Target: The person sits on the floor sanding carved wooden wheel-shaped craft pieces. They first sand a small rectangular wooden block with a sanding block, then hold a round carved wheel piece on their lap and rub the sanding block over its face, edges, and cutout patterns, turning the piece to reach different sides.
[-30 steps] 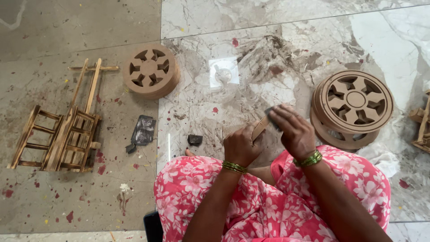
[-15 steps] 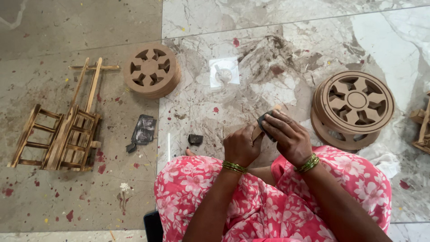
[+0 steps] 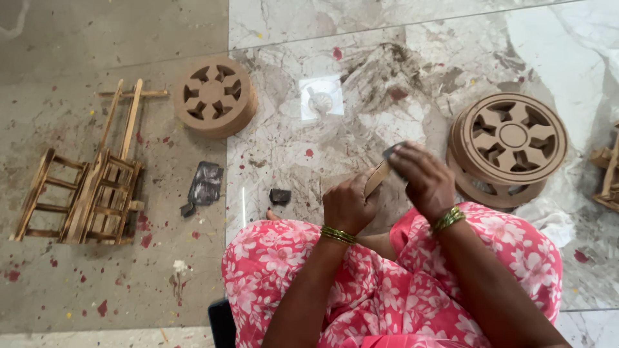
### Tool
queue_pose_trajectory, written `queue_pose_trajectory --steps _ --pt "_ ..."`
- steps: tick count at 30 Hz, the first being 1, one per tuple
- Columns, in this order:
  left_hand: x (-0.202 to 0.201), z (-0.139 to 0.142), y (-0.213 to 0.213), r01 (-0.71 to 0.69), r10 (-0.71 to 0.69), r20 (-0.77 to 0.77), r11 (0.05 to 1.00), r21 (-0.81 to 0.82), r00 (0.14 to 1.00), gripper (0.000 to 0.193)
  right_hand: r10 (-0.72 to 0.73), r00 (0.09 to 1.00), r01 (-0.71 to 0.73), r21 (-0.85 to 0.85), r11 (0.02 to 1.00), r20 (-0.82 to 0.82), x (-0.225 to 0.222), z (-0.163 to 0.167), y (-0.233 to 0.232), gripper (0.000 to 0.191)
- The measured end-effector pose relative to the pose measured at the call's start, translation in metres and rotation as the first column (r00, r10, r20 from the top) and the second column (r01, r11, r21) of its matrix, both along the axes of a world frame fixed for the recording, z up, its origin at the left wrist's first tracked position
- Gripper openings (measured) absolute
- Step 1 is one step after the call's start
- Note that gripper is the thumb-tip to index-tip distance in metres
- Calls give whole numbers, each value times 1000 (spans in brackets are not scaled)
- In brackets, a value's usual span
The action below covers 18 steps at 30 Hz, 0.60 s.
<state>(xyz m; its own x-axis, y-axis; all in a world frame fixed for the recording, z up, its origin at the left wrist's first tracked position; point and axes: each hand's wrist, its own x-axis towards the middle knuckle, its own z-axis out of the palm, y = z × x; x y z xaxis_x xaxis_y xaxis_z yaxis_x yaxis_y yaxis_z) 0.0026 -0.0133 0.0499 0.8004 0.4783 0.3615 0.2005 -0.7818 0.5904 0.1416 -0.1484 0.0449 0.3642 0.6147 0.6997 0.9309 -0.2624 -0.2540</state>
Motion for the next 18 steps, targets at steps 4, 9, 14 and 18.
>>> queue_pose_trajectory --steps 4,9,14,18 --pt "5 -9 8 -58 42 -177 995 -87 983 39 -235 817 225 -85 971 -526 39 -35 -2 41" --pt "2 -50 51 -74 189 175 854 -515 966 36 82 400 326 226 918 -913 62 -80 -5 25" --pt "5 -92 63 -79 551 105 300 -951 828 30 272 126 541 296 787 -954 73 -87 -8 11" --pt "8 -93 65 -152 686 238 457 -876 687 24 357 105 630 340 698 -928 77 -84 -12 13"
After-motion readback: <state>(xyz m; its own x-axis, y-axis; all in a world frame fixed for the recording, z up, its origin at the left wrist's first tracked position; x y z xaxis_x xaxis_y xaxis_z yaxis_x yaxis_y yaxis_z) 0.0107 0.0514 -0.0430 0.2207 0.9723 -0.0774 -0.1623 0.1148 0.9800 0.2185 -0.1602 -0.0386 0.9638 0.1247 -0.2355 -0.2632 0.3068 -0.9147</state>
